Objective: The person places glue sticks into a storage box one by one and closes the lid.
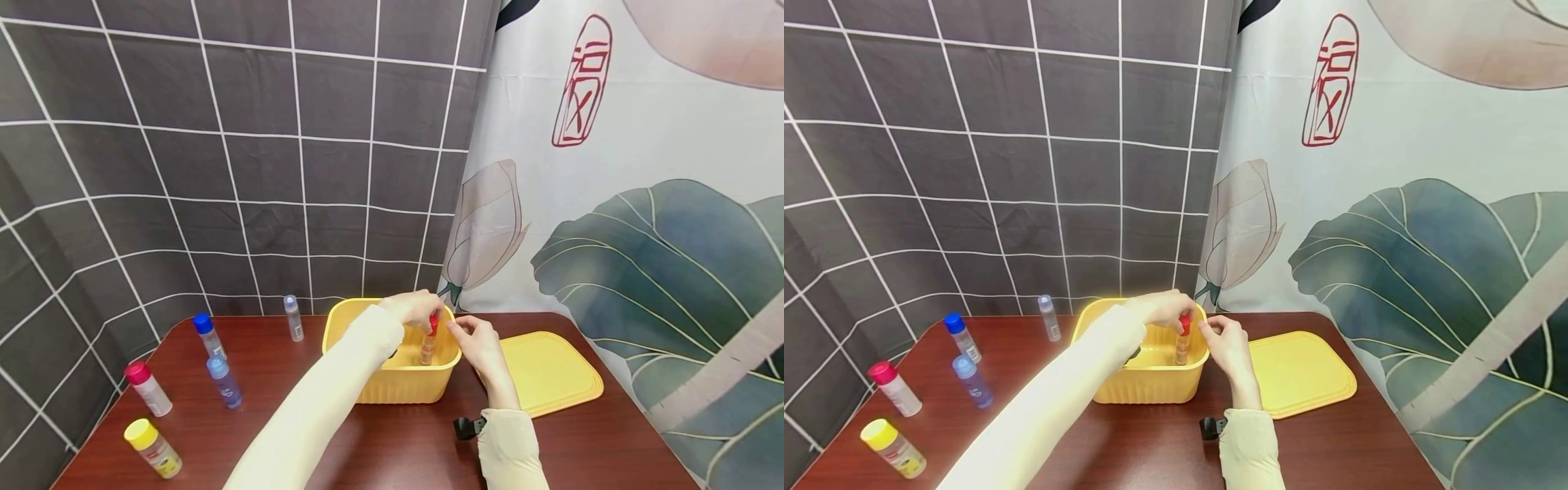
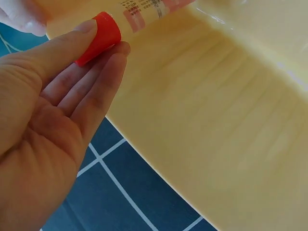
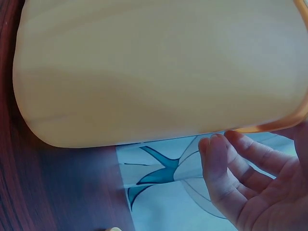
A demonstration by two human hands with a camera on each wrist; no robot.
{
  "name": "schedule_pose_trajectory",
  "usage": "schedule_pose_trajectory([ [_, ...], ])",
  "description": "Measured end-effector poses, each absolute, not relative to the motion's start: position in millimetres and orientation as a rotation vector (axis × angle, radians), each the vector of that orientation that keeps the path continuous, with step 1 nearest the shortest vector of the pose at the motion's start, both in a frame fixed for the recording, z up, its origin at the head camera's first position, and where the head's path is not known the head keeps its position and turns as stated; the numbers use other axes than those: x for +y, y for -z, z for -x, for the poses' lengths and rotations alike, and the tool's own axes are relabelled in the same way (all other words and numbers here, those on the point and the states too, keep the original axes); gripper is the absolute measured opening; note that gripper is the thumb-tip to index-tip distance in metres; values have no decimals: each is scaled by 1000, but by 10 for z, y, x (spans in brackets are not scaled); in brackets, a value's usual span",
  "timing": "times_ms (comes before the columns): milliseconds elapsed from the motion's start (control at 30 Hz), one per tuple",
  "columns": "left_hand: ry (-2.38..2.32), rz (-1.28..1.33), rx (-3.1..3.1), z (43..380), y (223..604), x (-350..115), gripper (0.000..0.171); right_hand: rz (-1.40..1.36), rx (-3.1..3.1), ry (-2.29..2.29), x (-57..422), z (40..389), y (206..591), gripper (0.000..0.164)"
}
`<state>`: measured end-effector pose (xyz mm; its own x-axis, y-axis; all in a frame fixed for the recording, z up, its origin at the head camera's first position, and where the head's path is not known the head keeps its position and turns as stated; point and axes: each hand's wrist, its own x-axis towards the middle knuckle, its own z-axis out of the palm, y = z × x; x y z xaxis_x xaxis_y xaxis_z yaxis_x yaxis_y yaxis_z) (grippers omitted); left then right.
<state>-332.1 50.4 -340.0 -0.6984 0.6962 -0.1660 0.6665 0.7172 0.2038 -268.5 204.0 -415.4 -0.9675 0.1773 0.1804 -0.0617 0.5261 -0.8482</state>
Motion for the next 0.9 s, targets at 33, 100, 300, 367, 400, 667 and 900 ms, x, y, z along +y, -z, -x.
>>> schedule_pose_trajectory([
  [33,-188,-1080,2690,3317,3396,504,15,95,-2522,-1415,2038,2688,4155,27],
  [100,-193,-1063,2686,3311,3395,503,15,92,-2521,-1412,2035,2693,4158,27],
  [300,-194,-1039,2687,3300,3389,495,16,92,-2523,-1399,2033,2672,4147,27],
  [367,-190,-1032,2691,3306,3385,495,17,92,-2522,-1399,2033,2669,4142,27],
  [400,-187,-1031,2695,3308,3383,497,18,93,-2522,-1397,2034,2667,4141,27],
  [667,-165,-1022,2699,3288,3368,480,26,88,-2524,-1416,2024,2665,4148,27],
  [900,-212,-973,2688,3233,3286,437,54,97,-2521,-1411,2030,2660,4137,27],
])
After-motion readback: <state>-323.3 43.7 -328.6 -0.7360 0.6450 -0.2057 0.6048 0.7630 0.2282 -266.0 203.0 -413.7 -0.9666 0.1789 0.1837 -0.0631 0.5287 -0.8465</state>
